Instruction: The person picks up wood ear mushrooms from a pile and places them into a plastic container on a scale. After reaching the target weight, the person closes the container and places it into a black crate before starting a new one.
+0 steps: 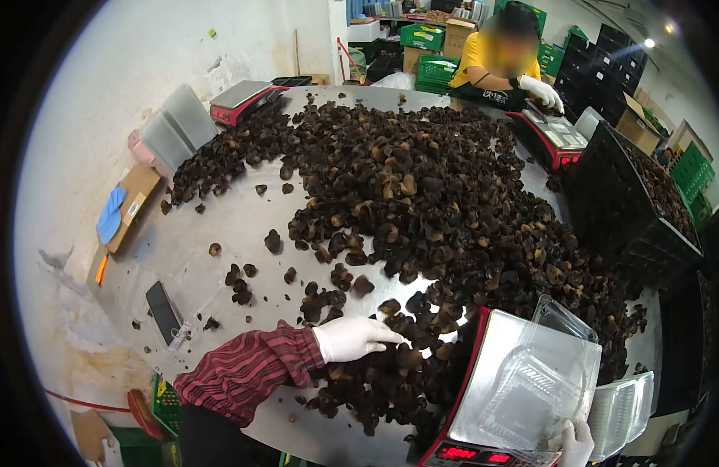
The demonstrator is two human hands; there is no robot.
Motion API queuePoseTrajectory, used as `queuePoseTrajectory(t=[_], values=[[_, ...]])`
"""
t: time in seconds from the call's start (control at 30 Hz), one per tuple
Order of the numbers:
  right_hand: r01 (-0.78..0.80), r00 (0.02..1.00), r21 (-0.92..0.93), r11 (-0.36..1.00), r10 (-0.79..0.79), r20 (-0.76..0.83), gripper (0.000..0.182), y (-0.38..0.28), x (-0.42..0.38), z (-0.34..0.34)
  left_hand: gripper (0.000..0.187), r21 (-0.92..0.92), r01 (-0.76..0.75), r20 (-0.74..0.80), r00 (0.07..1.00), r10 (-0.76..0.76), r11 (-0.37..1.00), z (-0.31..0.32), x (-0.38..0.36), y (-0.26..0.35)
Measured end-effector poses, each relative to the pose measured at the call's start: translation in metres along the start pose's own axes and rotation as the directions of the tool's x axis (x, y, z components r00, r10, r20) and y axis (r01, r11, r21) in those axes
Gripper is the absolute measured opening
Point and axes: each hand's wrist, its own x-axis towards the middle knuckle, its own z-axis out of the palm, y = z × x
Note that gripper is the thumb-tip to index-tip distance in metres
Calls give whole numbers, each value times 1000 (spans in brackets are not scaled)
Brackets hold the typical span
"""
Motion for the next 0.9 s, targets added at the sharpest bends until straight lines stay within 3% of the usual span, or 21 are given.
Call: queuePoseTrajectory(t=[0.03,0.1,0.17,0.23,0.3,0.4,0.43,0.5,0.53,0.6,0.67,0.73,0.9], values=[[2,1000,-2,1000,-2,-1,22,0,0,-1,28,-6,-89,-79,993,88,996,-2,3,-6],[3,1000,20,1000,-3,17,22,-1,-2,-3,24,36,4,-231,973,4,999,-24,14,-4],[-12,1000,11,1000,12,8,22,-12,-7,-2,26,61,-83,-470,877,102,995,-47,45,-21],[-23,1000,0,1000,23,0,22,-16,-8,-1,31,156,-141,-605,769,207,978,-72,90,-42],[-61,998,105,993,61,9,22,-13,-9,0,29,296,-98,-692,664,284,950,-89,135,-49],[-31,999,16,999,32,-20,22,-8,-8,1,34,324,82,-646,747,157,943,-72,193,-84],[-33,999,15,999,33,-24,22,-8,-9,1,33,235,170,-633,774,18,957,-56,198,-85],[-70,998,70,995,70,1,22,-10,-11,2,31,235,212,-597,801,-32,949,-46,190,-75],[-178,982,141,974,184,-33,20,69,18,5,29,269,178,-537,844,-6,947,-42,179,-71],[-188,981,113,976,191,-18,20,66,18,4,30,388,97,-419,905,81,916,-26,144,-66],[-195,981,89,977,196,-1,20,48,14,3,35,377,63,-329,942,70,924,-14,96,-52],[38,999,50,998,-38,0,22,24,-1,1,36,342,86,-290,957,18,936,-4,55,-44],[157,988,-52,986,-157,-6,23,63,7,-2,39,338,81,-140,990,-35,938,4,-15,-39]])
